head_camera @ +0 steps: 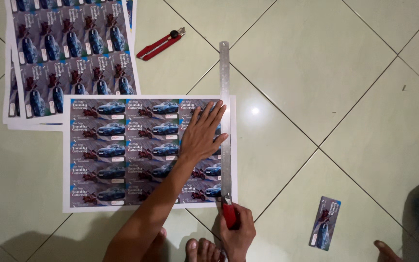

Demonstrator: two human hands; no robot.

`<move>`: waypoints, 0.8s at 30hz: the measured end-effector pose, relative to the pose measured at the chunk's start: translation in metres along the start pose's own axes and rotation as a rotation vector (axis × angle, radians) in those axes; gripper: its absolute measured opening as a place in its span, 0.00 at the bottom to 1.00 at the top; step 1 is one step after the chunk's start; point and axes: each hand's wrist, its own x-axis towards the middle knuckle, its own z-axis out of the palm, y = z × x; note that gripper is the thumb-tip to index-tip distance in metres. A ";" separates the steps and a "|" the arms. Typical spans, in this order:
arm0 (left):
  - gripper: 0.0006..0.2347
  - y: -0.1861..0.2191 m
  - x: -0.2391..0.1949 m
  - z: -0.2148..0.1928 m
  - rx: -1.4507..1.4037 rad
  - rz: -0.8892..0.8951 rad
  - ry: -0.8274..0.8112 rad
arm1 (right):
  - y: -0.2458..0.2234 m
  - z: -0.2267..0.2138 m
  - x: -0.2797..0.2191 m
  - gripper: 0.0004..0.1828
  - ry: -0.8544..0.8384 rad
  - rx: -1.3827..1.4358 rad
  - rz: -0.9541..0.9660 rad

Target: The person uses a metal ruler and a red utility knife to cut a large sheet of printed paper into smaller rectangular sections. They align the ruler, cut along the edge, and then separate the cut pieces.

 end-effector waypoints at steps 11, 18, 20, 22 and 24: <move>0.33 0.000 0.001 0.000 -0.018 -0.006 -0.046 | -0.015 -0.018 -0.016 0.20 0.002 -0.041 0.005; 0.33 0.002 0.001 -0.007 -0.008 -0.016 -0.078 | -0.013 -0.023 -0.016 0.20 -0.043 0.008 -0.038; 0.33 0.002 0.001 -0.007 0.000 -0.015 -0.073 | -0.012 -0.024 -0.016 0.20 -0.047 -0.001 -0.042; 0.33 0.002 0.001 -0.007 0.009 -0.014 -0.066 | -0.012 -0.024 -0.016 0.20 -0.049 -0.009 -0.048; 0.33 0.002 0.001 -0.006 -0.011 -0.018 -0.063 | -0.012 -0.024 -0.015 0.18 -0.041 0.017 -0.066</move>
